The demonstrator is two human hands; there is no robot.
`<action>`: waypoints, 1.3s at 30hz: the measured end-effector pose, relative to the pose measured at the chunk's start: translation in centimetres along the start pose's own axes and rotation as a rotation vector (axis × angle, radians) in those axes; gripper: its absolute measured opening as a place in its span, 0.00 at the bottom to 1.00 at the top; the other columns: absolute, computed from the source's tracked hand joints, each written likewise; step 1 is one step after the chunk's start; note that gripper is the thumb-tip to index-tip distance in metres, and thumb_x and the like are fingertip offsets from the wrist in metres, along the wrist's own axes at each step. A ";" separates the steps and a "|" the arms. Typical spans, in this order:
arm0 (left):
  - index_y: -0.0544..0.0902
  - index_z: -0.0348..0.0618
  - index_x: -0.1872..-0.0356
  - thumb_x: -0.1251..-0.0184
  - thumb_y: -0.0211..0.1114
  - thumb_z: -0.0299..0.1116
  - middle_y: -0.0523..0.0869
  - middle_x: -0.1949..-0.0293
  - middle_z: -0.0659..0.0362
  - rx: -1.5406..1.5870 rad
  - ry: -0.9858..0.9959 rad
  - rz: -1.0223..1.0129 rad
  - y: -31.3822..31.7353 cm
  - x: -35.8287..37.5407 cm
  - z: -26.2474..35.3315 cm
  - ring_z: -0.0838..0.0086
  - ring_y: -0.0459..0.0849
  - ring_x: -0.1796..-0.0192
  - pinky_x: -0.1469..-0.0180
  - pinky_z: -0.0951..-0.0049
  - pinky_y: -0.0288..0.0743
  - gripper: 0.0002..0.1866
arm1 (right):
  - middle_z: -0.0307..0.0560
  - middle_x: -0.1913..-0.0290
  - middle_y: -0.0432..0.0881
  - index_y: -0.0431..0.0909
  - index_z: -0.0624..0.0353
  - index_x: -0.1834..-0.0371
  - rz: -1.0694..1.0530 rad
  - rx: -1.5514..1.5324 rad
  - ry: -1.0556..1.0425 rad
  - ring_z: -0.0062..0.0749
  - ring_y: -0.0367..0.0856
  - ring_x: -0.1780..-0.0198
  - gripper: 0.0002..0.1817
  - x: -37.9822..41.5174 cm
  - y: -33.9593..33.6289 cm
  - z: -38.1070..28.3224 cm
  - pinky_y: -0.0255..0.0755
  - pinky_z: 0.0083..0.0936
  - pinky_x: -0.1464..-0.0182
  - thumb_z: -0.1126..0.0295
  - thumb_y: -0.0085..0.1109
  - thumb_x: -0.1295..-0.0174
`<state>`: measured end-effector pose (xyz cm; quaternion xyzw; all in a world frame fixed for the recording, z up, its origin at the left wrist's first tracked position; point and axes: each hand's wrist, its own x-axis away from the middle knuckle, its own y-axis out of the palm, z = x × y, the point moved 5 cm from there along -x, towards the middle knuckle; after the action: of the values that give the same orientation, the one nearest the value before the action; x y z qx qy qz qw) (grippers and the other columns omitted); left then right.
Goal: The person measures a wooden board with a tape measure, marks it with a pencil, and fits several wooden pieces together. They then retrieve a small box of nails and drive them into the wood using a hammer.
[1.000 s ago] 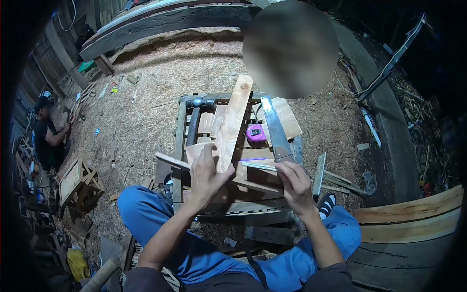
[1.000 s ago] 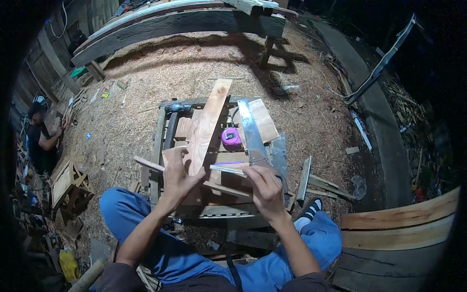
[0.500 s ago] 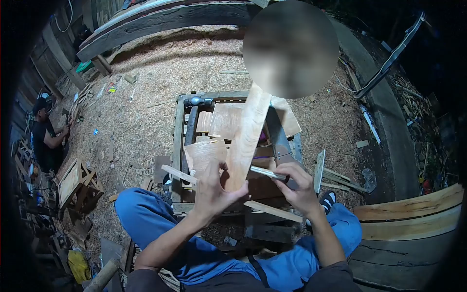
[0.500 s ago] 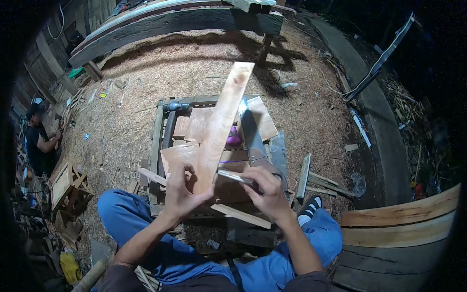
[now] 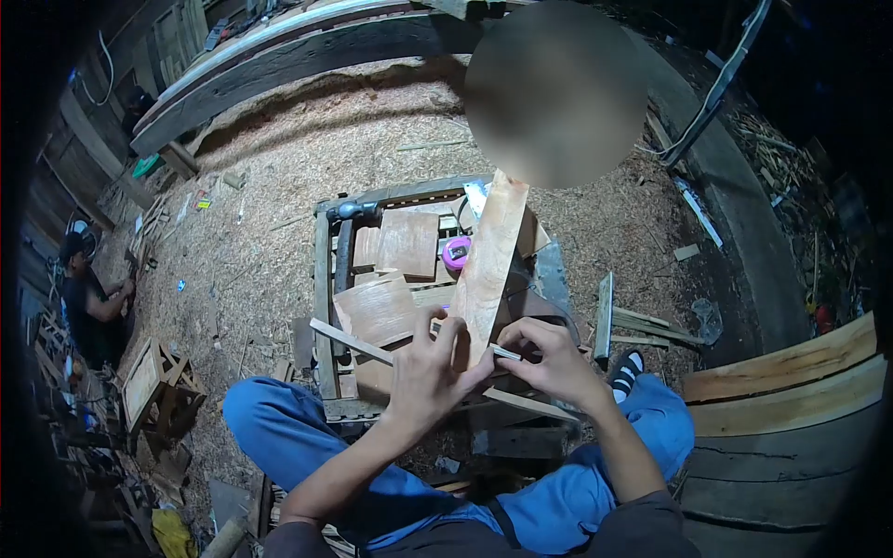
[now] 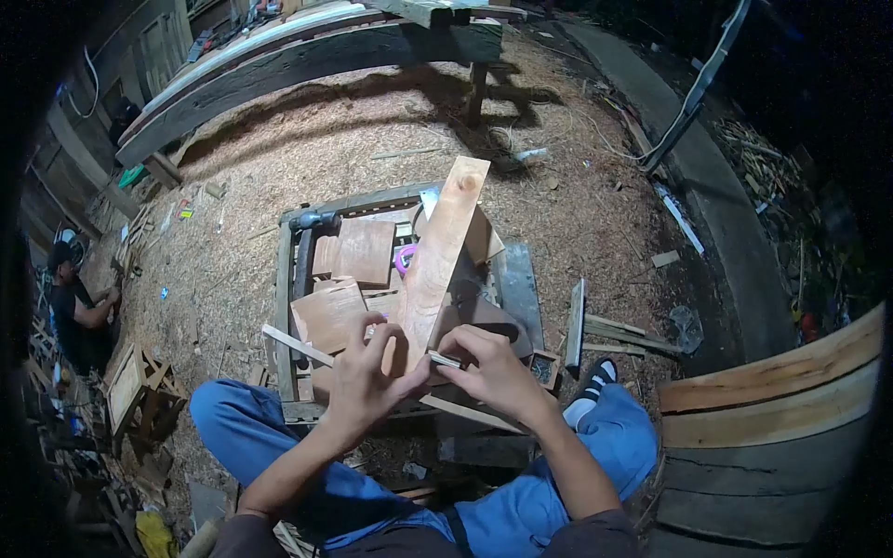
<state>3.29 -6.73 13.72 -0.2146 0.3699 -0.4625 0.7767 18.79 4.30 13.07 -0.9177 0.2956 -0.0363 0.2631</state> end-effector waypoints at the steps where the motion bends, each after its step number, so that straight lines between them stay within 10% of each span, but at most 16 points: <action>1: 0.80 0.41 0.49 0.39 0.81 0.45 0.79 0.45 0.44 -0.033 -0.040 -0.015 0.4 -0.2 0.4 0.46 0.90 0.61 0.64 0.51 0.85 0.25 | 0.55 0.57 0.87 0.82 0.67 0.51 0.023 0.021 -0.021 0.44 0.89 0.56 0.13 0.0 -0.1 0.1 0.81 0.34 0.53 0.74 0.72 0.36; 7: 0.83 0.38 0.42 0.26 0.72 0.35 0.81 0.40 0.38 0.101 -0.025 -0.159 -0.1 -0.7 -0.1 0.42 0.86 0.43 0.41 0.54 0.81 0.18 | 0.56 0.55 0.92 0.85 0.66 0.49 0.115 0.053 -0.011 0.41 0.92 0.55 0.14 0.3 -0.4 0.5 0.84 0.33 0.50 0.70 0.72 0.33; 11: 0.80 0.44 0.28 0.32 0.78 0.41 0.81 0.33 0.42 0.044 -0.024 -0.426 -2.8 -0.6 -0.2 0.46 0.83 0.34 0.36 0.57 0.78 0.32 | 0.58 0.52 0.92 0.87 0.66 0.46 0.121 0.149 -0.121 0.52 0.92 0.51 0.14 0.8 0.0 0.4 0.84 0.37 0.48 0.70 0.70 0.31; 13: 0.73 0.52 0.21 0.29 0.72 0.54 0.77 0.30 0.40 -0.305 0.296 -0.492 -3.2 -0.9 0.8 0.45 0.81 0.33 0.32 0.54 0.75 0.39 | 0.58 0.52 0.91 0.87 0.65 0.47 0.128 0.155 -0.101 0.53 0.91 0.51 0.13 0.8 0.0 0.4 0.84 0.39 0.48 0.71 0.69 0.31; 17: 0.79 0.50 0.25 0.45 0.81 0.56 0.79 0.27 0.46 -0.326 0.256 -0.422 -2.5 -0.7 0.3 0.54 0.82 0.37 0.41 0.59 0.77 0.45 | 0.58 0.53 0.91 0.87 0.65 0.47 0.127 0.175 -0.094 0.55 0.91 0.52 0.13 0.6 -0.4 0.1 0.84 0.39 0.49 0.71 0.69 0.31; 21: 0.81 0.50 0.27 0.41 0.77 0.59 0.85 0.33 0.43 -0.308 0.307 -0.232 -1.4 0.7 -0.9 0.53 0.87 0.56 0.49 0.60 0.81 0.42 | 0.59 0.54 0.91 0.88 0.65 0.48 0.160 0.197 -0.089 0.54 0.92 0.54 0.12 0.7 -0.1 0.4 0.85 0.39 0.50 0.72 0.69 0.31; 39: 0.84 0.57 0.31 0.56 0.82 0.31 0.84 0.30 0.47 -0.305 0.274 -0.137 -1.3 1.9 -0.9 0.64 0.90 0.54 0.52 0.65 0.80 0.42 | 0.57 0.55 0.92 0.90 0.61 0.50 0.283 0.265 -0.078 0.55 0.91 0.56 0.11 1.0 0.4 0.1 0.83 0.42 0.52 0.72 0.71 0.34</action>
<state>2.46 -8.98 13.29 -0.2895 0.5223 -0.4777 0.6443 19.42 3.50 12.66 -0.8251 0.4038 -0.0019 0.3952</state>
